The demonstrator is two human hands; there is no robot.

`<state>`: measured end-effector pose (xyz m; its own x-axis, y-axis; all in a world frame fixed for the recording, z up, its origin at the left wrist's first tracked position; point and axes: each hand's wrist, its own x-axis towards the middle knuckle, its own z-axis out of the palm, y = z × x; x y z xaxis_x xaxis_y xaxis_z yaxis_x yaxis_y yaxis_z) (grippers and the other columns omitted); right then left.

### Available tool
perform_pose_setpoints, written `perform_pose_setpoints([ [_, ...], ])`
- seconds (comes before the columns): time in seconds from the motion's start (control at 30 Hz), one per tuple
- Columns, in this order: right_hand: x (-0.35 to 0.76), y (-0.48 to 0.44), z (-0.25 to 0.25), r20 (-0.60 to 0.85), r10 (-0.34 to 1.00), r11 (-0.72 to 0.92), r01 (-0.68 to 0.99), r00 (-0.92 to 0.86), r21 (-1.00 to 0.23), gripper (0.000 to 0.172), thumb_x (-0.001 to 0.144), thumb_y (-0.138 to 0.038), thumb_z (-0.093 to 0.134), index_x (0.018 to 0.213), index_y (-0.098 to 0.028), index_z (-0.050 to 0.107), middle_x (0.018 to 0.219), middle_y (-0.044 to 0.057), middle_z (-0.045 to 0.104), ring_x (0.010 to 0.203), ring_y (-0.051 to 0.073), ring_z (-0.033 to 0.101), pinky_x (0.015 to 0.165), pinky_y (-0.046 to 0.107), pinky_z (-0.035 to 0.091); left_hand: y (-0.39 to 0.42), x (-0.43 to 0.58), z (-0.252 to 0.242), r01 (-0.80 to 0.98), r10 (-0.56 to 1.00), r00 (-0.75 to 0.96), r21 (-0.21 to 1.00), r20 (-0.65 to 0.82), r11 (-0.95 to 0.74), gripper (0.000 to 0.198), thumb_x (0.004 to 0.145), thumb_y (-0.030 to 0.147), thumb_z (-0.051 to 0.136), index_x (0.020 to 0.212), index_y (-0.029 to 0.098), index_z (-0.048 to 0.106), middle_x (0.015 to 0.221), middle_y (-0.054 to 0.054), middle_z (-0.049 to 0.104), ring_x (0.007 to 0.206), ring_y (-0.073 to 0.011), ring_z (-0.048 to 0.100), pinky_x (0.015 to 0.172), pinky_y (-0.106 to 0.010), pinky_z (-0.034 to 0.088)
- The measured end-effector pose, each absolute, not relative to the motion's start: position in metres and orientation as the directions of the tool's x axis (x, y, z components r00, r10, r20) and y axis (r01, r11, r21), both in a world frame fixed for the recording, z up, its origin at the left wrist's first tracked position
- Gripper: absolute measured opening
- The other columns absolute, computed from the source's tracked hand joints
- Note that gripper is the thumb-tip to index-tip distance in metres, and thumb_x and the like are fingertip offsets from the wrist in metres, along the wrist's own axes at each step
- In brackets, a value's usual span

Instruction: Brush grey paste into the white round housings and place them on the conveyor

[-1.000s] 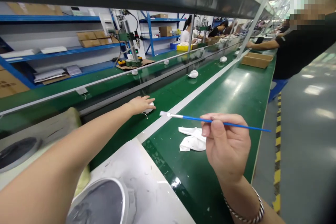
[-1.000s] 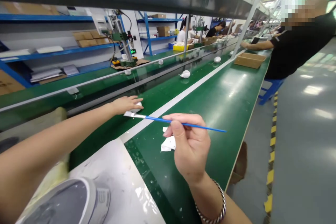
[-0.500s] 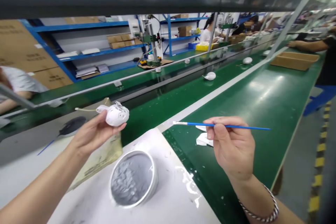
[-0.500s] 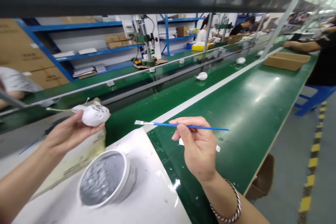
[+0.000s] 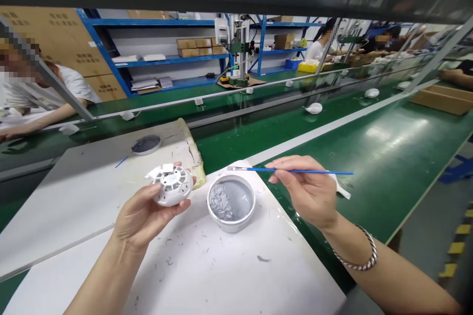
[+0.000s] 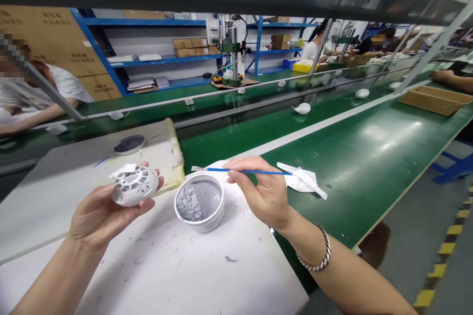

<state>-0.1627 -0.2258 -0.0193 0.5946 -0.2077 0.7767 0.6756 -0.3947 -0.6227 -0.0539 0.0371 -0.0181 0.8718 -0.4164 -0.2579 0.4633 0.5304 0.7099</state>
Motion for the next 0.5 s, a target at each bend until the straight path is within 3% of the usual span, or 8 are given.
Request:
perform_pose_setpoints([
  [0.17,-0.153,-0.217,-0.013,0.649,-0.265,-0.389,0.537,0.713,-0.748,0.003,0.088,-0.020,0.061,0.088,-0.019,0.064,0.086,0.001,0.066,0.066,0.009,0.067,0.063,0.022,0.058,0.038,-0.056,-0.010,0.395,-0.342,0.907,0.774,-0.245,0.495,0.028,0.084,0.017,0.055,0.111,0.016,0.062,0.119,-0.015,0.061,0.097,-0.0347,0.063,0.053,-0.037,0.057],
  [0.27,-0.149,-0.216,-0.020,0.580,-0.206,-0.395,0.475,0.788,-0.786,0.009,0.088,-0.025,0.062,0.086,-0.016,0.063,0.084,0.002,0.066,0.065,0.010,0.067,0.062,0.022,0.057,0.039,-0.053,-0.007,0.356,-0.318,0.922,0.803,-0.220,0.477,0.028,0.093,0.030,0.045,0.109,0.014,0.062,0.126,-0.013,0.058,0.096,-0.0306,0.063,0.053,-0.034,0.057],
  [0.5,-0.143,-0.210,-0.030,0.663,-0.016,-0.510,0.564,0.749,-0.650,0.014,0.088,-0.018,0.060,0.075,-0.015,0.065,0.082,0.003,0.067,0.068,0.010,0.065,0.064,0.022,0.055,0.037,-0.051,-0.007,0.317,-0.273,0.937,0.862,-0.219,0.397,0.026,0.095,0.025,0.040,0.106,0.017,0.063,0.127,-0.011,0.058,0.094,-0.0284,0.065,0.052,-0.035,0.058],
])
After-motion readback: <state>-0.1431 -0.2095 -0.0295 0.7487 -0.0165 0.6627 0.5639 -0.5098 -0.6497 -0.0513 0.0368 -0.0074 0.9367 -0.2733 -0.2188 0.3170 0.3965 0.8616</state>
